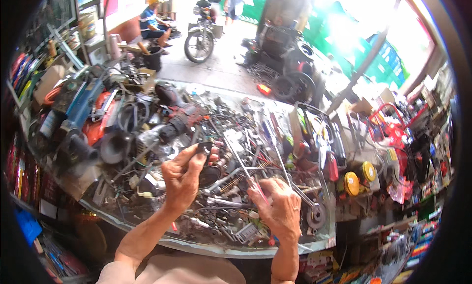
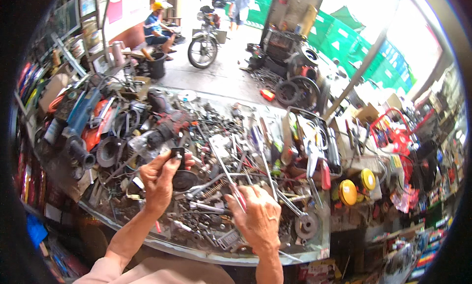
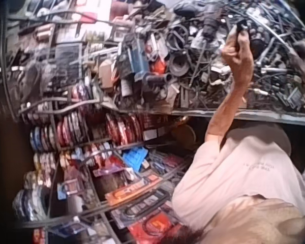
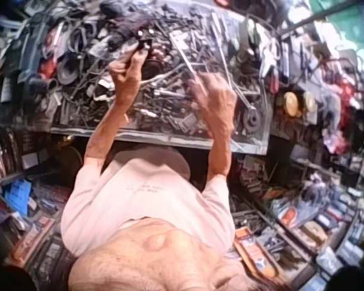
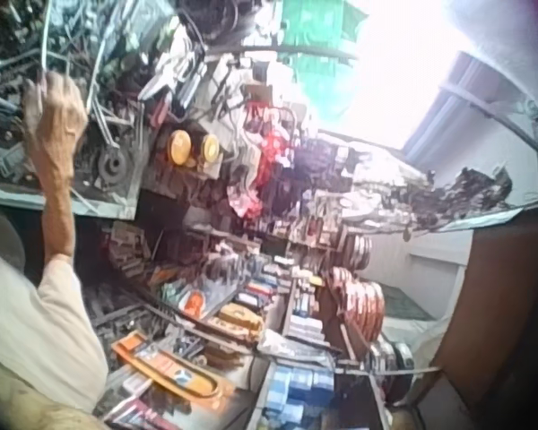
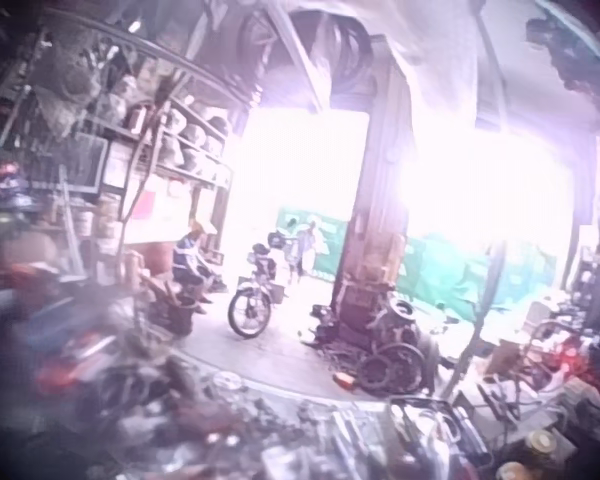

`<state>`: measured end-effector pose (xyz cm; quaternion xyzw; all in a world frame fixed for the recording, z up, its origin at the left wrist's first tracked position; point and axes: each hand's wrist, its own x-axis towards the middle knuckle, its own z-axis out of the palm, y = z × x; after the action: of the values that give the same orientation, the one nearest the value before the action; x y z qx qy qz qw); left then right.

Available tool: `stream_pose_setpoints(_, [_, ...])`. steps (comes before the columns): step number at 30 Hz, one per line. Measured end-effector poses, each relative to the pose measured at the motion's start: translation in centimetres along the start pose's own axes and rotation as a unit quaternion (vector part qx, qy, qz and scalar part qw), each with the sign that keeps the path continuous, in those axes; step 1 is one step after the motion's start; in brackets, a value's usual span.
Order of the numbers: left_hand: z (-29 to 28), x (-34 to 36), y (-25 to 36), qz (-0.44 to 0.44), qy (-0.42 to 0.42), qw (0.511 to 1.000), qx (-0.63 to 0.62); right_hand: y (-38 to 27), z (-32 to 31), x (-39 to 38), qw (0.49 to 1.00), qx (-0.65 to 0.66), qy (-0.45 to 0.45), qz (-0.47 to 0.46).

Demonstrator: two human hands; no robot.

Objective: The person works at a cluttered workbench in a workshop, using a screwdriver and pliers to manipulate small mechanical components. They repeatedly pick up, adjust, and examine a small metal part, occasionally reaching for tools or other items on the shelves. The task involves detailed hand manipulation of small hardware pieces.

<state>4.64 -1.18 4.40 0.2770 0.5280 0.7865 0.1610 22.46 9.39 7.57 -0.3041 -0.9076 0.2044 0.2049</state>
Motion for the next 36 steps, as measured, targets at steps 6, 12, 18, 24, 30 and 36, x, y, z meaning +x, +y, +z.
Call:
stream_pose_setpoints(6, [-2.2, 0.6, -1.5, 0.023, 0.064, 0.997, 0.048, 2.2, 2.7, 0.4, 0.992, -0.111, -0.06, 0.022])
stream_pose_setpoints(12, [-2.6, 0.8, -1.1, 0.057, 0.076, 0.994, 0.056, 2.4, 2.9, 0.7, 0.997, -0.013, 0.028, 0.068])
stream_pose_setpoints(18, [-2.4, 0.9, -0.6, 0.049, 0.107, 0.989, 0.085, 3.3, 2.9, 0.9, 0.953, 0.126, 0.271, -0.047])
stream_pose_setpoints(24, [-2.8, 1.2, -0.9, 0.047, 0.113, 0.991, 0.055, 0.7, 0.9, -0.9, 0.905, 0.364, 0.206, -0.077])
stream_pose_setpoints(30, [-3.0, 1.2, -1.2, 0.042, 0.115, 0.99, 0.069, -0.8, 0.0, -0.7, 0.947, 0.267, 0.154, -0.092])
stream_pose_setpoints(36, [-2.9, 1.0, -0.7, 0.039, 0.108, 0.99, 0.085, -0.9, 0.6, -0.6, 0.953, 0.246, 0.139, -0.105])
